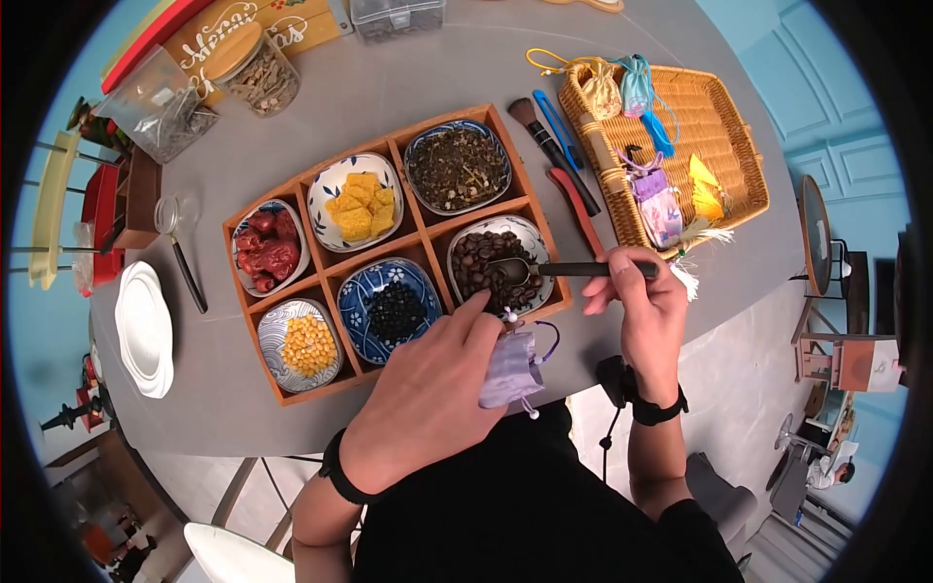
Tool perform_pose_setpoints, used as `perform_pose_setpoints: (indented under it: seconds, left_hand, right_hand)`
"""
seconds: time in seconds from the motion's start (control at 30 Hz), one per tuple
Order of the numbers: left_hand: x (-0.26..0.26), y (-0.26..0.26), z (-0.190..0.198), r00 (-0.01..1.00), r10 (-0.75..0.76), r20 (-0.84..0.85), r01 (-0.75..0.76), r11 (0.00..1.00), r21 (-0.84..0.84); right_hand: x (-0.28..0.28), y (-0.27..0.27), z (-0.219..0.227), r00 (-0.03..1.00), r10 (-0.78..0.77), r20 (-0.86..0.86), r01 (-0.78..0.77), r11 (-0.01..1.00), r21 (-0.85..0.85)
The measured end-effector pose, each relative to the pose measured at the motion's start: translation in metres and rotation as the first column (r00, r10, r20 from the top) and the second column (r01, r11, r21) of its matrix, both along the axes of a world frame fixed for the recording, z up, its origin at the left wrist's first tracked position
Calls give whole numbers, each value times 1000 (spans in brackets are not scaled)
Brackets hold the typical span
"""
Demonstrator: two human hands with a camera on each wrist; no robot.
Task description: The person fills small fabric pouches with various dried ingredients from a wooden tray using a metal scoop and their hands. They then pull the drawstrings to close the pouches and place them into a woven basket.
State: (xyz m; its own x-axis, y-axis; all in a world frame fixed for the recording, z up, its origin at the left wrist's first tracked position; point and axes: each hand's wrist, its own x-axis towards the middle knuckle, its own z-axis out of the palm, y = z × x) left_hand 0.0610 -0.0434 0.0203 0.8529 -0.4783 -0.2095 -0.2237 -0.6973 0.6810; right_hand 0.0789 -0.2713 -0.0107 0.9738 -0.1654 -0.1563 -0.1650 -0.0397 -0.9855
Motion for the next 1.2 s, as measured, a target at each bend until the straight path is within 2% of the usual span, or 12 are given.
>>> perform_pose_setpoints:
  seconds: [0.13,0.3,0.4,0.47,0.7,0.8,0.93,0.97,1.0,1.1,1.17,1.2]
  left_hand:
    - [-1,3,1,1000,13,6,-13,999,-37]
    - [-8,9,7,1000,13,-24,-16,994,-109]
    - [-10,6,8,998,69,-14,-69,996,-59]
    - [-9,4,4,999,40,28,-39,999,-6]
    - [-1,-3,0,1000,-5,17,5,1000,19]
    - [-1,-1,2,1000,10,-3,-10,999,-30]
    - [-8,13,1,997,59,50,-48,978,-202]
    - [-9,18,-2,994,72,85,-46,960,-276]
    - [-10,22,-4,994,71,88,-45,960,-278]
    - [-15,27,-8,987,155,33,-140,952,-271]
    - [-15,28,-10,963,255,-81,-268,913,-308]
    - [-15,27,-11,961,267,-69,-275,908,-315]
  right_hand:
    - [-2,-2,-5,1000,-18,1,18,998,55]
    - [-6,-3,4,998,-7,58,9,999,-31]
    - [-6,-1,0,998,17,53,-17,1000,-2]
    - [-7,3,-2,999,15,46,-15,1000,5]
    - [-7,6,-12,999,-52,0,52,995,81]
    - [-7,4,-15,998,-69,-1,69,992,103]
    - [-7,-3,-22,994,-111,13,108,983,150]
    - [-7,-5,-23,992,-124,29,117,974,194]
    - [-6,-7,-23,990,-138,43,124,963,238]
    - [-5,-12,-14,982,-161,100,132,960,247]
    - [-4,-14,-1,978,-164,130,130,962,238]
    - [-4,-15,8,970,-166,175,125,967,224]
